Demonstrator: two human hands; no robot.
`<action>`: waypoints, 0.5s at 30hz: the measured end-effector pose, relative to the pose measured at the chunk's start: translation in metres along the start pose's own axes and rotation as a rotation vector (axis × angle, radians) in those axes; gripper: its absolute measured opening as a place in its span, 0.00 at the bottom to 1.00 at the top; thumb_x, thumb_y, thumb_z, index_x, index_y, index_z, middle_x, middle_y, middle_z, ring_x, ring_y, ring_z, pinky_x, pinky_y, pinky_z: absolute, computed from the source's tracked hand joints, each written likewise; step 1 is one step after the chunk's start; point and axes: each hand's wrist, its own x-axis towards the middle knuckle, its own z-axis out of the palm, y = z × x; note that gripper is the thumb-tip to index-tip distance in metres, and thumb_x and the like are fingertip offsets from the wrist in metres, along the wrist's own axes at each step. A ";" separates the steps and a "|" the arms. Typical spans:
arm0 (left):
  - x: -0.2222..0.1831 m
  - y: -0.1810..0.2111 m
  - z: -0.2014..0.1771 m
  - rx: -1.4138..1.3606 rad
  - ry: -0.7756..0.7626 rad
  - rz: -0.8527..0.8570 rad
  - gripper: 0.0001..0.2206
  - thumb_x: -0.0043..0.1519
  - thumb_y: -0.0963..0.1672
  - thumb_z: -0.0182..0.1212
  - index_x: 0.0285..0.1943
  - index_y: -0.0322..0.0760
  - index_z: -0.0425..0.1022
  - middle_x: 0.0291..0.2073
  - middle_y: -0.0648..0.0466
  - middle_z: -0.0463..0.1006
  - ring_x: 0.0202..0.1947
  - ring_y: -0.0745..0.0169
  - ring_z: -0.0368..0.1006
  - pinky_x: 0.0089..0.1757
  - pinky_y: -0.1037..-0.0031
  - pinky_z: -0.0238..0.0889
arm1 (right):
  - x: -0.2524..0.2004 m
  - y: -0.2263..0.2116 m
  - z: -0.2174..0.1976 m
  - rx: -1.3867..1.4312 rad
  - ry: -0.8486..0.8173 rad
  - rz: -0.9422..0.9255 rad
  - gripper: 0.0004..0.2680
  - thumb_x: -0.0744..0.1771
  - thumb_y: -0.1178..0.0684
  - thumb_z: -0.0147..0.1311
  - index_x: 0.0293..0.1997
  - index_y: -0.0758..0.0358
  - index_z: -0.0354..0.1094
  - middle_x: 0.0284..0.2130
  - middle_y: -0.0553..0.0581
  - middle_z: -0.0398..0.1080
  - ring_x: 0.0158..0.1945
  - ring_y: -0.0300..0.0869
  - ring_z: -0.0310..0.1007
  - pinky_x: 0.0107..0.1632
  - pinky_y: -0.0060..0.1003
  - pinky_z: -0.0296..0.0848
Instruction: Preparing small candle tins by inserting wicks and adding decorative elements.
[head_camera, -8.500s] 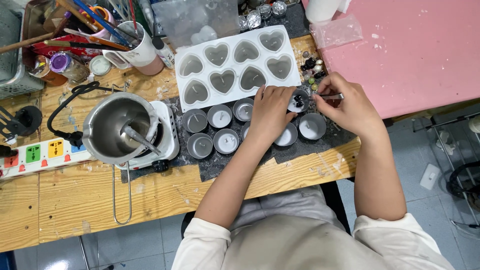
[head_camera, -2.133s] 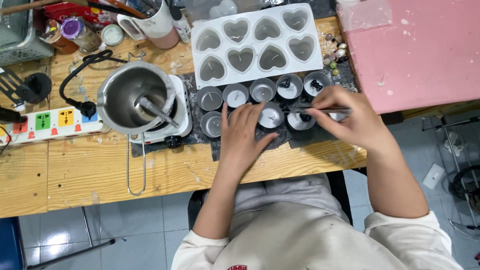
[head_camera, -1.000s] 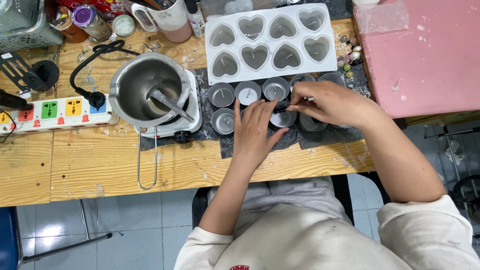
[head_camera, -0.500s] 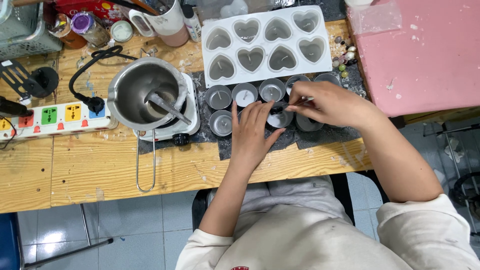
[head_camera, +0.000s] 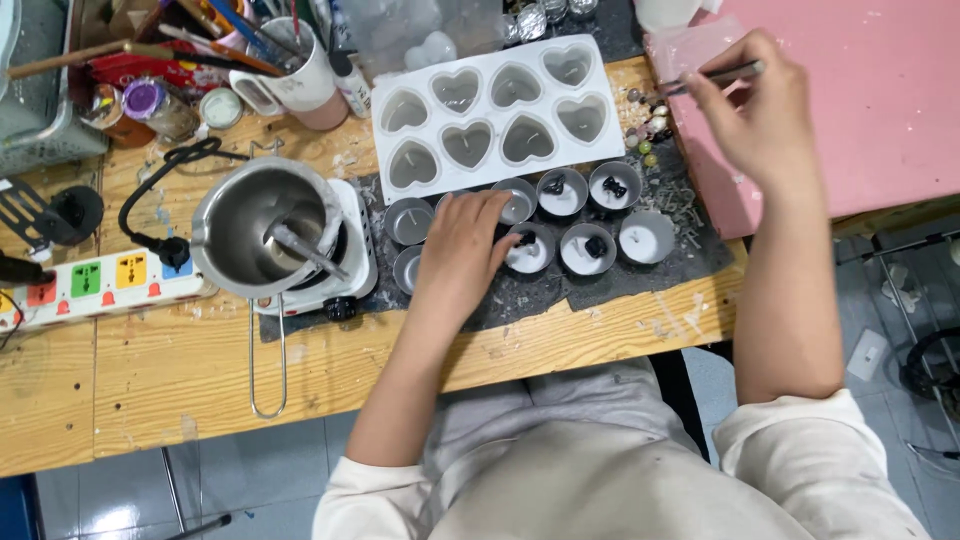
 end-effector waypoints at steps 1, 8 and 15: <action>0.005 -0.001 -0.001 0.001 -0.001 0.005 0.23 0.61 0.46 0.66 0.64 0.33 0.69 0.56 0.47 0.75 0.60 0.46 0.69 0.64 0.55 0.55 | -0.005 0.010 0.008 -0.001 0.005 0.002 0.06 0.73 0.65 0.58 0.45 0.72 0.62 0.41 0.64 0.75 0.44 0.46 0.79 0.46 0.36 0.81; 0.020 -0.013 0.002 0.028 -0.021 0.043 0.18 0.65 0.47 0.64 0.63 0.37 0.72 0.51 0.49 0.78 0.57 0.50 0.71 0.62 0.56 0.57 | -0.010 0.025 0.039 -0.031 -0.013 0.162 0.09 0.75 0.57 0.58 0.43 0.67 0.59 0.33 0.60 0.74 0.35 0.44 0.77 0.37 0.37 0.74; 0.014 -0.012 0.002 -0.045 -0.029 0.017 0.21 0.64 0.48 0.65 0.64 0.35 0.71 0.53 0.47 0.78 0.57 0.49 0.71 0.61 0.57 0.57 | -0.005 0.014 0.044 -0.015 -0.046 0.114 0.10 0.72 0.57 0.60 0.46 0.67 0.58 0.31 0.62 0.73 0.34 0.49 0.77 0.37 0.41 0.72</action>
